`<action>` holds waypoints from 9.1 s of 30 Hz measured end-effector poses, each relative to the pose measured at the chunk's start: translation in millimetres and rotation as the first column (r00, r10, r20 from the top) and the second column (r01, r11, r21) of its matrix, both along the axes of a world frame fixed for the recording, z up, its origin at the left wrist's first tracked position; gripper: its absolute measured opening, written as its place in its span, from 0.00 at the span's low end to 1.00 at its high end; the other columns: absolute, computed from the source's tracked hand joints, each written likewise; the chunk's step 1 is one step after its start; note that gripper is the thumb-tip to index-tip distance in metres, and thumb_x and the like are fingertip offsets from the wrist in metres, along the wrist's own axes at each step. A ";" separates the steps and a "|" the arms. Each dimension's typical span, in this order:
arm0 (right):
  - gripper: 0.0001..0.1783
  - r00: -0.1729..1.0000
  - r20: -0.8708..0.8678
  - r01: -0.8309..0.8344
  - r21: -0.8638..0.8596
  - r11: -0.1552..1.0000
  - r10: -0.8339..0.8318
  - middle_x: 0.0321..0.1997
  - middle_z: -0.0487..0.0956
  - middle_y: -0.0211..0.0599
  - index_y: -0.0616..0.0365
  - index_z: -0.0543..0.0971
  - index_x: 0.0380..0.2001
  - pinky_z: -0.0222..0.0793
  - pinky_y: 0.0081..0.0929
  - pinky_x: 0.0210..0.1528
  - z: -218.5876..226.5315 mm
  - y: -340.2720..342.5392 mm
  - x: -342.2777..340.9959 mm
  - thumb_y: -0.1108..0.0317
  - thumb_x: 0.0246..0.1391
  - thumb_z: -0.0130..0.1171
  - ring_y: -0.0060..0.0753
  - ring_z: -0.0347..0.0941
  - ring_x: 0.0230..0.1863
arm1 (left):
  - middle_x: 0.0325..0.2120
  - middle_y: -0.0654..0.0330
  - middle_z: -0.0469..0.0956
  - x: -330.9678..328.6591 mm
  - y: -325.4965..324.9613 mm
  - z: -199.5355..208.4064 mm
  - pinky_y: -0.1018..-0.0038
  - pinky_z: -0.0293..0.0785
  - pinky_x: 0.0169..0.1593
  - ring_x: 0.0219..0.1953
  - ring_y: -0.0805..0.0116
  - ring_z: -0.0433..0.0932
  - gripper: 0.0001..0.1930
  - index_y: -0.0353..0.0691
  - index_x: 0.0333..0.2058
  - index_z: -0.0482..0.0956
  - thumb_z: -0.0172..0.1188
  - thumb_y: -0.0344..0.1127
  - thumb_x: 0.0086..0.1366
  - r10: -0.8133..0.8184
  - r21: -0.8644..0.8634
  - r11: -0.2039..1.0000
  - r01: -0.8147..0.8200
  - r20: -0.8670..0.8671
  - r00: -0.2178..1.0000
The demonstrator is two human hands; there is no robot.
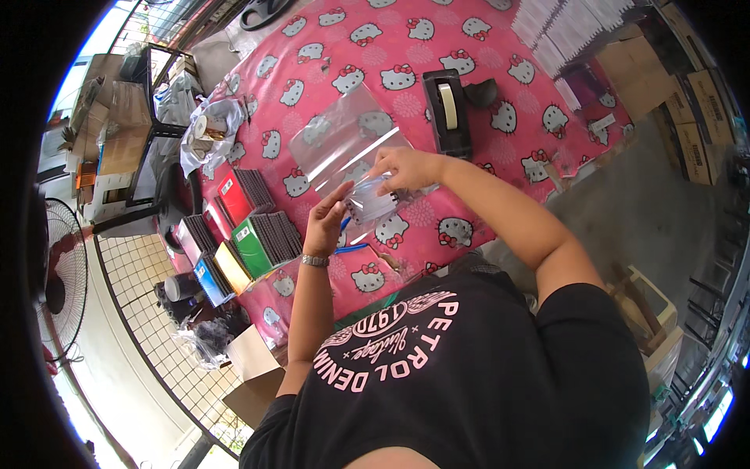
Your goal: The person places stacks of small notebooks into clear plastic bags and secures them with tape. They take notebooks from a desk, place them in a bag, and then move the packaged items into a cardboard box.
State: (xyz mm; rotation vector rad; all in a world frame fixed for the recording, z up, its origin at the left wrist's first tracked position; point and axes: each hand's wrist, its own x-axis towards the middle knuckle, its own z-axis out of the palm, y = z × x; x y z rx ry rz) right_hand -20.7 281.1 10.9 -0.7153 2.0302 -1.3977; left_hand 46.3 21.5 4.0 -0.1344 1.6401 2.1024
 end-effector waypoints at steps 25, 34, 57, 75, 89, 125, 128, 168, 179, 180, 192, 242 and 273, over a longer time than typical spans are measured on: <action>0.16 0.596 -0.799 -0.027 0.077 0.997 0.078 0.38 0.76 0.37 0.59 0.78 0.35 0.70 0.34 0.50 22.4 -7.0 55.1 0.70 0.39 0.64 0.40 0.73 0.43 | 0.45 0.57 0.76 41.5 25.6 29.7 0.65 0.73 0.49 0.44 0.55 0.75 0.20 0.36 0.46 0.77 0.62 0.23 0.50 -0.564 -0.815 0.535 -0.222 -0.540 0.625; 0.06 0.728 -0.500 0.563 0.047 0.825 -0.468 0.46 0.71 0.32 0.53 0.79 0.21 0.53 0.43 0.55 4.0 -36.4 75.7 0.63 0.43 0.63 0.40 0.65 0.51 | 0.33 0.60 0.66 32.8 34.9 3.1 0.71 0.68 0.45 0.41 0.64 0.68 0.08 0.39 0.23 0.84 0.73 0.33 0.44 0.019 -0.669 0.659 -0.345 -0.444 0.896; 0.03 0.170 0.974 0.937 -0.113 0.329 -0.151 0.24 0.68 0.24 0.54 0.71 0.32 0.56 0.16 0.22 -81.3 60.4 123.0 0.70 0.60 0.54 0.17 0.61 0.20 | 0.32 0.62 0.78 -12.1 17.7 18.8 0.68 0.68 0.48 0.42 0.61 0.70 0.20 0.43 0.36 0.85 0.74 0.38 0.41 -0.332 -0.790 0.612 -0.037 -0.300 0.894; 0.38 0.971 0.038 -0.223 0.486 0.845 0.235 0.33 0.77 0.41 0.57 0.78 0.40 0.70 0.37 0.37 -38.2 -43.6 -61.0 0.35 0.36 0.68 0.38 0.74 0.36 | 0.47 0.54 0.77 14.2 15.2 12.3 0.65 0.68 0.54 0.51 0.60 0.72 0.33 0.39 0.52 0.72 0.73 0.36 0.46 -0.005 -0.612 0.756 -0.233 -0.361 0.933; 0.47 0.971 -0.221 -0.080 0.061 0.995 0.092 0.50 0.74 0.46 0.45 0.58 0.64 0.69 0.41 0.53 33.1 -3.0 27.9 0.63 0.40 0.68 0.49 0.71 0.52 | 0.44 0.61 0.74 71.8 8.4 -23.1 0.73 0.73 0.50 0.46 0.69 0.74 0.29 0.38 0.55 0.65 0.64 0.23 0.54 0.111 -0.157 0.981 -0.113 -0.026 0.994; 0.09 0.952 -0.279 0.110 -0.083 0.990 -0.129 0.32 0.75 0.36 0.58 0.81 0.31 0.69 0.36 0.41 8.8 -25.2 53.7 0.71 0.41 0.62 0.40 0.73 0.37 | 0.39 0.55 0.77 24.5 9.4 43.3 0.67 0.75 0.43 0.41 0.56 0.76 0.15 0.38 0.42 0.80 0.59 0.23 0.53 -0.498 -0.779 0.621 -0.089 -0.480 0.722; 0.11 0.825 -0.563 -0.041 -0.141 0.989 -0.046 0.35 0.75 0.35 0.59 0.80 0.32 0.69 0.35 0.45 24.0 -10.1 58.5 0.71 0.41 0.63 0.39 0.72 0.42 | 0.51 0.55 0.73 30.5 -1.5 52.4 0.66 0.72 0.51 0.49 0.54 0.72 0.24 0.36 0.49 0.75 0.61 0.24 0.51 -0.646 -0.785 0.619 0.025 -0.491 0.585; 0.03 0.248 0.743 0.966 -0.240 0.098 -0.621 0.25 0.72 0.26 0.58 0.74 0.29 0.69 0.18 0.28 -70.7 77.6 -20.6 0.75 0.57 0.55 0.19 0.67 0.22 | 0.40 0.59 0.80 26.8 4.0 -11.2 0.71 0.68 0.52 0.46 0.66 0.73 0.14 0.41 0.40 0.84 0.65 0.30 0.52 -0.095 -0.651 0.735 -0.191 -0.377 0.921; 0.24 0.879 -0.071 -0.452 0.194 0.870 0.472 0.19 0.73 0.33 0.62 0.76 0.23 0.64 0.31 0.24 53.5 -70.5 -42.3 0.49 0.44 0.67 0.27 0.69 0.22 | 0.41 0.61 0.76 43.0 27.6 -20.1 0.79 0.69 0.47 0.43 0.73 0.74 0.09 0.33 0.41 0.80 0.58 0.26 0.61 0.260 -0.401 0.855 -0.328 -0.216 0.941; 0.26 0.812 -0.142 -0.488 0.366 0.792 0.566 0.20 0.74 0.34 0.62 0.76 0.22 0.64 0.34 0.26 55.2 -80.9 -47.8 0.46 0.42 0.67 0.30 0.71 0.24 | 0.41 0.60 0.76 41.9 28.3 -21.3 0.79 0.69 0.47 0.43 0.74 0.74 0.09 0.34 0.41 0.80 0.58 0.26 0.61 0.271 -0.375 0.863 -0.339 -0.222 0.937; 0.33 0.976 -0.218 0.011 0.135 0.991 0.019 0.42 0.77 0.46 0.59 0.72 0.47 0.70 0.40 0.47 -86.2 -17.5 11.0 0.61 0.37 0.72 0.45 0.75 0.43 | 0.47 0.60 0.71 41.0 27.8 -23.3 0.75 0.66 0.53 0.49 0.70 0.70 0.13 0.39 0.44 0.78 0.51 0.22 0.63 0.150 -0.346 0.905 -0.249 -0.288 0.946; 0.17 0.849 -0.500 0.416 0.439 0.796 -0.168 0.51 0.70 0.31 0.50 0.82 0.40 0.58 0.38 0.54 28.0 -456.6 -53.9 0.53 0.50 0.59 0.37 0.61 0.57 | 0.36 0.46 0.80 -38.5 -467.9 24.4 0.62 0.73 0.47 0.40 0.49 0.78 0.15 0.33 0.40 0.80 0.62 0.36 0.56 0.423 -0.789 -0.099 -0.606 -0.584 0.692; 0.24 0.853 0.026 0.520 -0.131 0.844 -0.521 0.37 0.78 0.59 0.67 0.71 0.39 0.72 0.43 0.48 72.0 -535.3 -59.6 0.67 0.38 0.67 0.56 0.76 0.44 | 0.44 0.56 0.78 -27.9 -528.5 4.0 0.77 0.70 0.41 0.44 0.70 0.77 0.25 0.35 0.58 0.67 0.56 0.30 0.62 0.734 -0.448 0.591 -0.671 -0.047 0.678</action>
